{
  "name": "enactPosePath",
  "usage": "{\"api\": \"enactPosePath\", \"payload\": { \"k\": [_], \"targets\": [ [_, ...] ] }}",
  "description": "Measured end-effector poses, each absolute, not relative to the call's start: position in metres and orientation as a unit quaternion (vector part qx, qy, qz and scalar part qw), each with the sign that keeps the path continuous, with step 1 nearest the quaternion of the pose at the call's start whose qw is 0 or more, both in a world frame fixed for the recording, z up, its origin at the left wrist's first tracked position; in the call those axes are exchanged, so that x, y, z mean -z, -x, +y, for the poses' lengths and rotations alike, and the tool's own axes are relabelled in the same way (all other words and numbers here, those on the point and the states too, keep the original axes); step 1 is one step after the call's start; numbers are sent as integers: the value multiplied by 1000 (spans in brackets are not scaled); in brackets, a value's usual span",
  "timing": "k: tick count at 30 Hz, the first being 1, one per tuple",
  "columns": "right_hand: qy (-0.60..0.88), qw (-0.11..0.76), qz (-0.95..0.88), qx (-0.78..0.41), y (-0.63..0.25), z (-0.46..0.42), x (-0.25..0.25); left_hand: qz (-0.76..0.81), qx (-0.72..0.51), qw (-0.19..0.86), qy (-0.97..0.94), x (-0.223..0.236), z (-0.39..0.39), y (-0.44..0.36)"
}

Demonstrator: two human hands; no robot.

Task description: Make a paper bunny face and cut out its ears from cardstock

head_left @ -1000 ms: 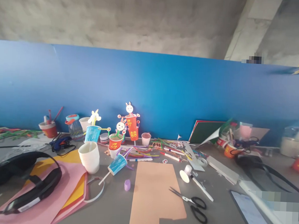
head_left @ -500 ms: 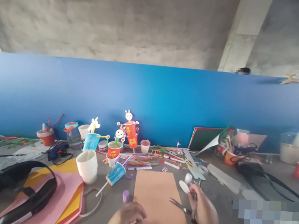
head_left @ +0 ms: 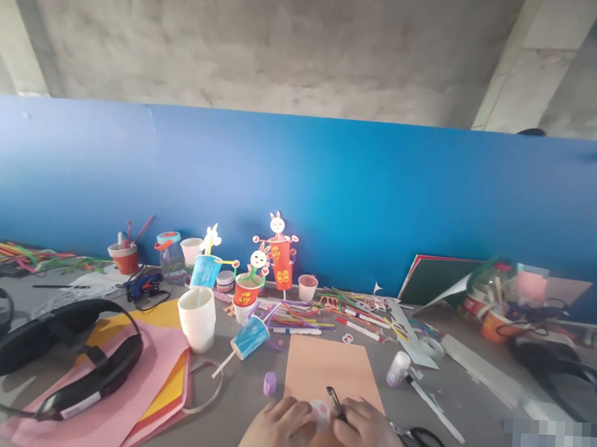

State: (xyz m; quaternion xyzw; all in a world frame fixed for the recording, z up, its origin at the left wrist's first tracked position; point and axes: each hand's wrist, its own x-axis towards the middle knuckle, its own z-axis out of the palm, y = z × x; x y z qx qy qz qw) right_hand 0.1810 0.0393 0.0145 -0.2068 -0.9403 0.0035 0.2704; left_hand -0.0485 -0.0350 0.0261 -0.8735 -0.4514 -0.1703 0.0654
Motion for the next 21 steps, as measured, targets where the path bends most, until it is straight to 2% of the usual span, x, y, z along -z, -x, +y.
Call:
{"api": "enactPosePath", "payload": {
  "k": [4, 9, 15, 18, 21],
  "targets": [
    [243, 238, -939, -45, -187, 32, -25, -435, 194, 121, 871, -7, -31, 50],
    [244, 266, -926, -113, -186, 32, -24, -434, 221, 196, 851, 3, -28, 48],
    [331, 341, -820, -320, -186, 34, -33, -414, 244, 162, 862, 1, -28, 51],
    [386, 339, -743, -429, -174, 29, -47, -422, 259, 144, 857, -3, -28, 54],
    [389, 338, -683, -518, -158, 26, -51, -438, 271, 60, 855, -15, -30, 55]
  ]
}}
